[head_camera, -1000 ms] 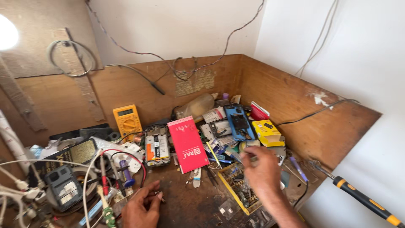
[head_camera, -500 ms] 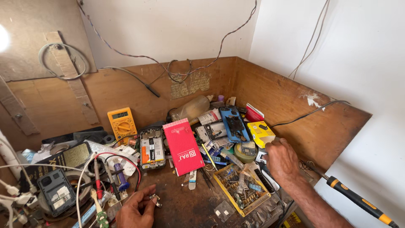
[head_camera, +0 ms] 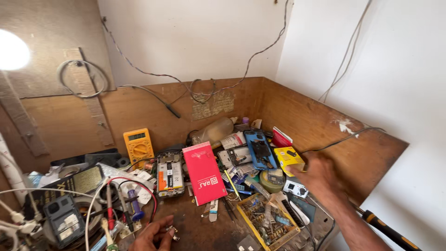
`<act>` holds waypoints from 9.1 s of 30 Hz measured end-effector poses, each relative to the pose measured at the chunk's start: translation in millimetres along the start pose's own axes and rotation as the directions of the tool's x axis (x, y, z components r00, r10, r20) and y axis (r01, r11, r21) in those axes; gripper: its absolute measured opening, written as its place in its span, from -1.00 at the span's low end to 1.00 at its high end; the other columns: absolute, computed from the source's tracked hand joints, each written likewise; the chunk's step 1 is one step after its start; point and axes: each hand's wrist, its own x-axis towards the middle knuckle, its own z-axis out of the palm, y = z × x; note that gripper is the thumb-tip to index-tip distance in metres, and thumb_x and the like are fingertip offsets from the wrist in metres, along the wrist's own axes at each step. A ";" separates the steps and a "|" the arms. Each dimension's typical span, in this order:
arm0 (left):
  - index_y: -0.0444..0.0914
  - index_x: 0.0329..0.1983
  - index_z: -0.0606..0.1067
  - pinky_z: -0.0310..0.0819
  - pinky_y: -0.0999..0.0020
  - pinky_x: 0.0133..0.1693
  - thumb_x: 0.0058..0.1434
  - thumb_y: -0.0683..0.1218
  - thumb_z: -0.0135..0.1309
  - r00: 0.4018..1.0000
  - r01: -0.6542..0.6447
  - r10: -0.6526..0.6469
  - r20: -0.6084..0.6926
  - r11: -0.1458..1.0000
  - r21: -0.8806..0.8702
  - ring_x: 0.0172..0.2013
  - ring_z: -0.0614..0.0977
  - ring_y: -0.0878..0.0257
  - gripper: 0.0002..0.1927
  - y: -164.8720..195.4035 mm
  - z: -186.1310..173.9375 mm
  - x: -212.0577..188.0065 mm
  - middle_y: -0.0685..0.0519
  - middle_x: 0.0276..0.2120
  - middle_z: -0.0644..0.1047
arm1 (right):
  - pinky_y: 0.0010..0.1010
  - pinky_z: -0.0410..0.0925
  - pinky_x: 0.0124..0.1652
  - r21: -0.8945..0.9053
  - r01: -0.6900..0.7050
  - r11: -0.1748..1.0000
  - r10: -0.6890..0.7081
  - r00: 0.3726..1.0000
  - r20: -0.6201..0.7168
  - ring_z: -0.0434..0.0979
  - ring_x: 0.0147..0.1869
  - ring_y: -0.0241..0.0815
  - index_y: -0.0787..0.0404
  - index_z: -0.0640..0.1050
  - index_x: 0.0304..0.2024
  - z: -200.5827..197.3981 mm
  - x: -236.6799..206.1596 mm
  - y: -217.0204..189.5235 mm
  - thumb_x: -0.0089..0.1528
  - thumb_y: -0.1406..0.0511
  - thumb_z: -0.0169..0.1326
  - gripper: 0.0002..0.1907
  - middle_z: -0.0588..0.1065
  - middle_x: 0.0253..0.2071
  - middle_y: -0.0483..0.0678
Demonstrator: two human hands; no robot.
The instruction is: The person uses a multimeter to test a disassembled mobile phone motherboard, then uses a screwdriver to remove a small component from the board.
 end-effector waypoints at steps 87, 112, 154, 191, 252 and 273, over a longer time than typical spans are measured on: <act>-0.32 -0.03 0.67 0.74 0.27 -0.14 0.21 -0.18 0.31 0.964 0.265 -0.262 0.051 0.963 -0.043 -0.24 0.80 0.15 -0.74 44.3 -11.9 -9.3 -0.17 -0.28 0.75 | -0.26 0.52 -0.41 0.023 -0.357 0.934 0.357 0.934 0.029 0.71 -0.42 -0.02 0.38 0.63 -0.28 60.8 -58.5 15.7 0.31 0.18 0.16 -0.67 0.62 -0.42 0.17; -0.34 -0.06 0.68 0.73 0.30 -0.15 0.15 -0.25 0.27 0.973 0.232 -0.230 0.031 0.970 -0.075 -0.25 0.79 0.16 -0.74 43.7 -10.3 -11.4 -0.17 -0.28 0.74 | -0.11 0.50 -0.47 0.194 -0.337 0.921 0.349 0.936 -0.032 0.66 -0.48 0.05 0.29 0.63 -0.27 60.9 -79.5 13.6 0.36 0.20 0.17 -0.74 0.60 -0.49 0.16; -0.42 -0.04 0.63 0.64 0.39 -0.18 0.18 -0.29 0.21 0.996 0.086 -0.077 0.053 0.977 -0.197 -0.26 0.73 0.23 -0.74 38.1 -11.9 -21.2 -0.15 -0.28 0.70 | -0.04 0.50 -0.20 0.082 -0.226 0.971 0.232 0.969 -0.082 0.67 -0.28 0.18 0.40 0.58 -0.35 54.8 -76.6 22.1 0.26 0.23 0.23 -0.70 0.57 -0.39 0.25; -0.39 -0.04 0.64 0.69 0.33 -0.16 0.18 -0.27 0.22 0.985 0.166 -0.156 0.067 0.973 -0.163 -0.24 0.76 0.17 -0.74 22.9 -5.1 -8.8 -0.16 -0.28 0.72 | -0.19 0.41 -0.31 0.127 -0.237 0.963 0.267 0.903 -0.338 0.56 -0.38 -0.08 0.28 0.63 -0.19 -13.5 -128.0 30.0 0.23 0.20 0.27 -0.74 0.60 -0.35 0.05; -0.32 -0.18 0.66 0.62 0.44 -0.33 0.11 -0.23 0.23 0.988 -0.110 0.098 -0.119 0.989 -0.099 -0.39 0.74 0.30 -0.81 111.0 -17.5 -41.0 0.03 -0.34 0.68 | -0.28 0.39 0.09 0.297 0.420 0.858 -0.242 0.839 -0.487 0.61 -0.09 -0.06 0.13 0.66 -0.28 86.6 -141.3 -42.0 0.08 0.29 0.35 -0.83 0.62 -0.24 -0.02; -0.30 -0.05 0.56 0.60 0.23 -0.14 0.15 -0.13 0.24 0.990 -0.087 0.095 -0.103 0.993 0.079 -0.18 0.67 0.06 -0.70 125.0 -27.8 -32.8 -0.09 -0.20 0.61 | -0.30 0.42 0.05 0.579 0.531 0.619 -0.317 0.843 -0.434 0.60 -0.11 -0.08 0.15 0.67 -0.36 147.3 -180.8 -184.7 -0.03 0.38 0.34 -0.82 0.62 -0.33 -0.07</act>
